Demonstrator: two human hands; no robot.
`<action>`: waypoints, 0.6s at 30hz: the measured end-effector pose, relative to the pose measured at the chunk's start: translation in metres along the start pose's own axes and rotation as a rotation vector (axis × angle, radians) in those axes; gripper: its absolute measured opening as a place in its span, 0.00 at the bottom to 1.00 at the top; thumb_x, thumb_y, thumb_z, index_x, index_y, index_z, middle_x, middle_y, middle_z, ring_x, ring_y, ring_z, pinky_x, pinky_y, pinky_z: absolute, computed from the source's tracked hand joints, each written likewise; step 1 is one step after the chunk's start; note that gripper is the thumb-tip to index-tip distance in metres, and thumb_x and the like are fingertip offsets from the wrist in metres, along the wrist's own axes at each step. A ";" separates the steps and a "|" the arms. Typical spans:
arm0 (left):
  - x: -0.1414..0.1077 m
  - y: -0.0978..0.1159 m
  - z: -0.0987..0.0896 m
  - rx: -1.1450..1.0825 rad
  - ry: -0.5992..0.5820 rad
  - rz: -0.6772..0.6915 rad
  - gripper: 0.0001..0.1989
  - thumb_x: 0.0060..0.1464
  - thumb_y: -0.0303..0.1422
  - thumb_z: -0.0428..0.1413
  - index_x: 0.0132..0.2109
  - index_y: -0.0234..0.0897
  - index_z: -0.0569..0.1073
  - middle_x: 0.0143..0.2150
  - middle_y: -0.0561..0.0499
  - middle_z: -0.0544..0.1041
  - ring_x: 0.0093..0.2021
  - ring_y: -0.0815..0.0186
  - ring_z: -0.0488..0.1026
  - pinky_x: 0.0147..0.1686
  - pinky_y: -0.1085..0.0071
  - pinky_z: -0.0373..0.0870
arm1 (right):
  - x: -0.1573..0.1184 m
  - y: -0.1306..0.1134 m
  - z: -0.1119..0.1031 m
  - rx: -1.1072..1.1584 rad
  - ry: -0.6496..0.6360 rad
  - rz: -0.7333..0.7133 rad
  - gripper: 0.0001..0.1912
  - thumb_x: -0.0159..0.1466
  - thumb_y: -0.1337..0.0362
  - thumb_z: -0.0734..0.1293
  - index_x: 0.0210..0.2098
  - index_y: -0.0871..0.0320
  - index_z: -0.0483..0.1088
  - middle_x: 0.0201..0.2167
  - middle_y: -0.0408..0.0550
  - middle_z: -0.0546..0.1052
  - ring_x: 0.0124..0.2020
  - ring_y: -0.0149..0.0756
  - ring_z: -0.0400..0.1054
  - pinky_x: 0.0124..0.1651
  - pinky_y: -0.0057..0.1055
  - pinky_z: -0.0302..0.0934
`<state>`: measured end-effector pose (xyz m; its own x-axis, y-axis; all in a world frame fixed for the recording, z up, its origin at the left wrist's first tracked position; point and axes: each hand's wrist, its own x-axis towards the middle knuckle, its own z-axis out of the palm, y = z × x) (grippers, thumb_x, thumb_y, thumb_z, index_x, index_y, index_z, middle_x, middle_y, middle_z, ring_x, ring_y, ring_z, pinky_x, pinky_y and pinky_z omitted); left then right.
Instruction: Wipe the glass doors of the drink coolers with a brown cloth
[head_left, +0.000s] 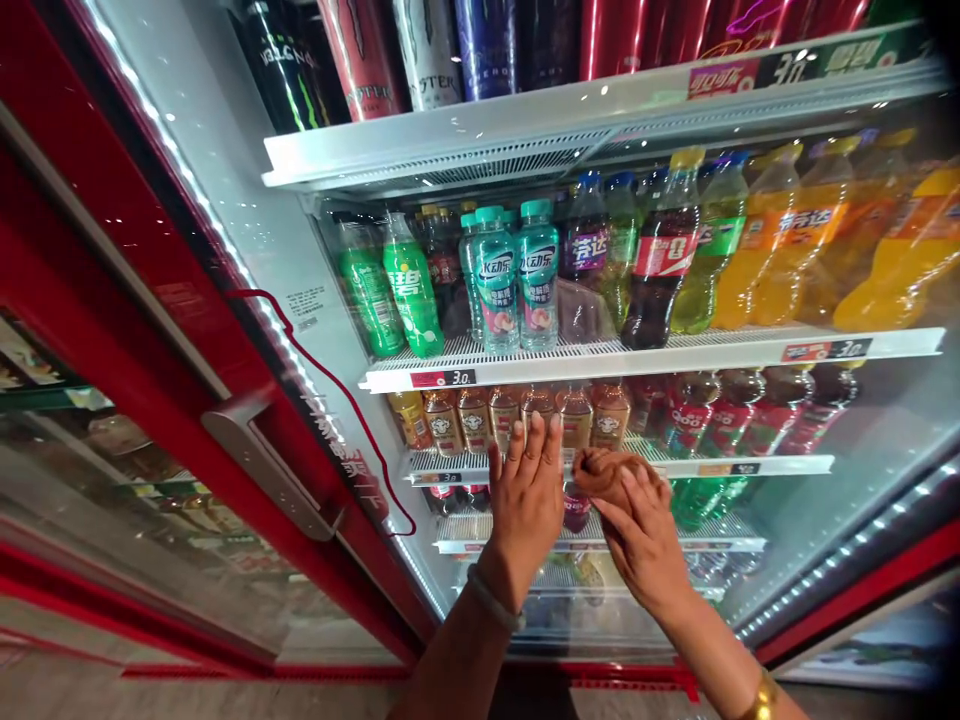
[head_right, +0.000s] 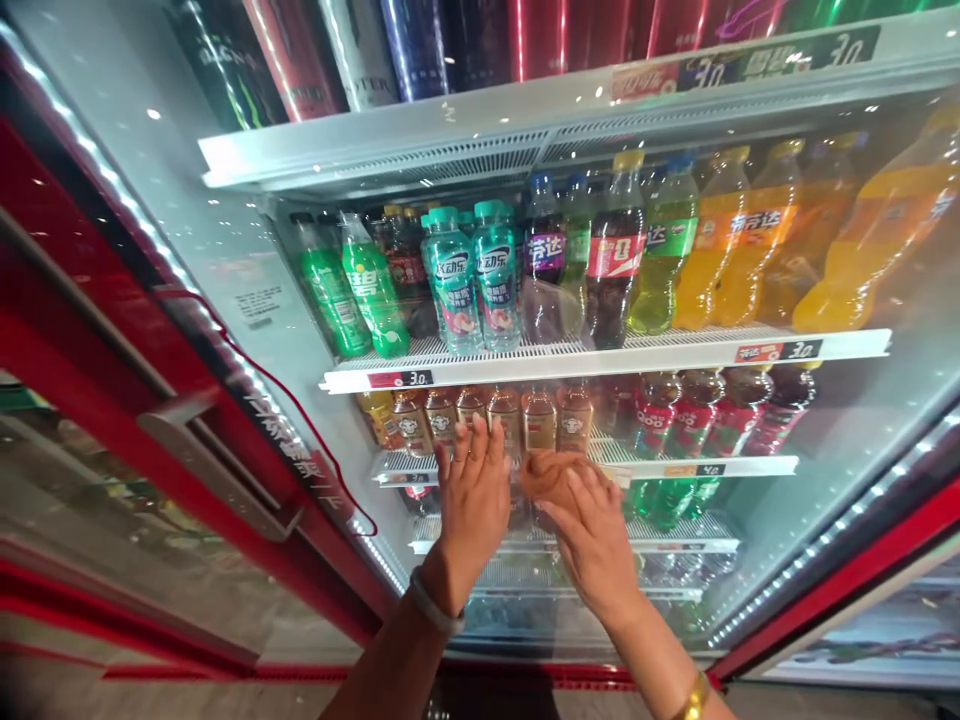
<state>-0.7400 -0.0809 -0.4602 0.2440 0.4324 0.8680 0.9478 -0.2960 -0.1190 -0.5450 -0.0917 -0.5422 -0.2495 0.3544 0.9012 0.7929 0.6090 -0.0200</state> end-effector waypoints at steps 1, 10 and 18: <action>-0.001 -0.004 0.000 0.003 0.008 0.002 0.36 0.70 0.29 0.50 0.79 0.37 0.48 0.77 0.44 0.61 0.81 0.59 0.42 0.80 0.50 0.30 | -0.002 0.004 -0.003 0.005 0.030 0.031 0.31 0.64 0.77 0.69 0.63 0.45 0.70 0.81 0.48 0.48 0.80 0.54 0.44 0.79 0.68 0.39; -0.009 -0.037 -0.007 -0.014 0.032 -0.047 0.38 0.69 0.29 0.52 0.80 0.40 0.46 0.78 0.43 0.60 0.80 0.55 0.49 0.79 0.46 0.38 | 0.113 -0.036 0.009 0.019 0.347 0.158 0.38 0.66 0.76 0.66 0.71 0.42 0.61 0.81 0.45 0.44 0.81 0.58 0.38 0.77 0.75 0.31; -0.016 -0.059 -0.011 -0.046 0.011 0.025 0.37 0.68 0.29 0.52 0.79 0.41 0.49 0.76 0.47 0.63 0.81 0.61 0.47 0.80 0.52 0.32 | 0.038 -0.040 0.020 0.066 0.168 0.093 0.31 0.66 0.76 0.67 0.65 0.45 0.67 0.80 0.45 0.50 0.81 0.49 0.45 0.79 0.65 0.39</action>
<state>-0.8022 -0.0803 -0.4619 0.2650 0.4151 0.8703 0.9309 -0.3455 -0.1187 -0.5976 -0.0879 -0.5157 -0.0757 0.2913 0.9536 0.7690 0.6259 -0.1301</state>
